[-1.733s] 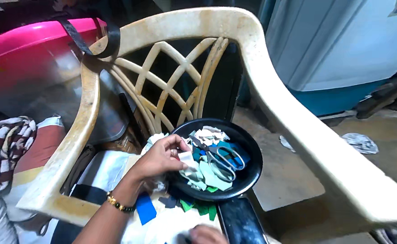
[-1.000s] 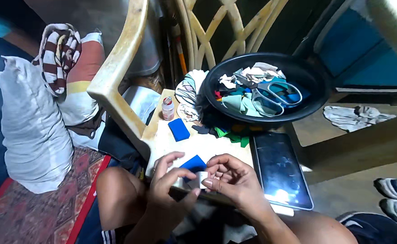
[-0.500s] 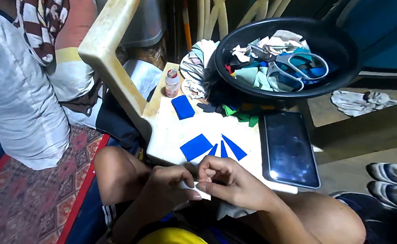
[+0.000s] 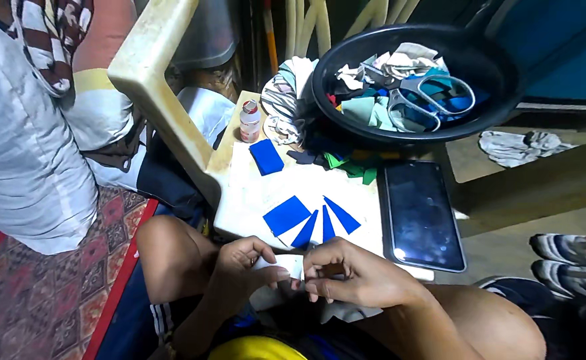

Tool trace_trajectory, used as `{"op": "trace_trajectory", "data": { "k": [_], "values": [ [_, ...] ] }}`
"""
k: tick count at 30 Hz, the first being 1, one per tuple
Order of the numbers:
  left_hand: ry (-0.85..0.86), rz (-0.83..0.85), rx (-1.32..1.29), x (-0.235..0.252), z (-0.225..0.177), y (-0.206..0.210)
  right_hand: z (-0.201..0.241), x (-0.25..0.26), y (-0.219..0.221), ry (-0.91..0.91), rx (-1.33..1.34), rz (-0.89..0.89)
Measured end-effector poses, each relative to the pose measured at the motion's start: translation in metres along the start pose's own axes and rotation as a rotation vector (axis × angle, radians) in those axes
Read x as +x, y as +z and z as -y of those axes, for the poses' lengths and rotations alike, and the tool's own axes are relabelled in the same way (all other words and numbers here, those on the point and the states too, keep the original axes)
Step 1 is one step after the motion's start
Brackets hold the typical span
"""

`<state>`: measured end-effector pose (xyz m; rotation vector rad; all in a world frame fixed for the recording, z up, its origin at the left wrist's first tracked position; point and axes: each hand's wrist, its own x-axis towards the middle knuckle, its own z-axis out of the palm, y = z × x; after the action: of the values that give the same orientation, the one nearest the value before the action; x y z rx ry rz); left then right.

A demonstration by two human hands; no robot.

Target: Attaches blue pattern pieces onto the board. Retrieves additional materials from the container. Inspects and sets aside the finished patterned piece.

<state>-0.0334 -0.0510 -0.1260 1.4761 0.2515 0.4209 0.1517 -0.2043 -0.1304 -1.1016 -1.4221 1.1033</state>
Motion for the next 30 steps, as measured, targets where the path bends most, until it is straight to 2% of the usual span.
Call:
{"op": "trace_trajectory", "data": {
  "k": [19,21,24,27,30],
  "values": [
    [-0.034,-0.007,-0.052,0.002,0.0022,0.0044,-0.0038,0.0024,0.0046,-0.01,0.058,-0.097],
    [0.005,0.035,-0.001,0.0015,0.0045,0.0034,-0.004,0.0033,0.0056,-0.022,0.049,-0.099],
    [0.152,0.159,0.173,0.0009,0.0085,0.0006,-0.0041,0.0039,0.0063,-0.03,0.037,-0.112],
    [0.217,0.091,0.349,0.0014,0.0074,0.0055,-0.0034,0.0042,0.0067,-0.028,0.015,-0.128],
    [0.188,0.095,0.324,0.0038,0.0052,0.0027,-0.0055,0.004,0.0043,-0.029,-0.034,-0.132]
  ]
}}
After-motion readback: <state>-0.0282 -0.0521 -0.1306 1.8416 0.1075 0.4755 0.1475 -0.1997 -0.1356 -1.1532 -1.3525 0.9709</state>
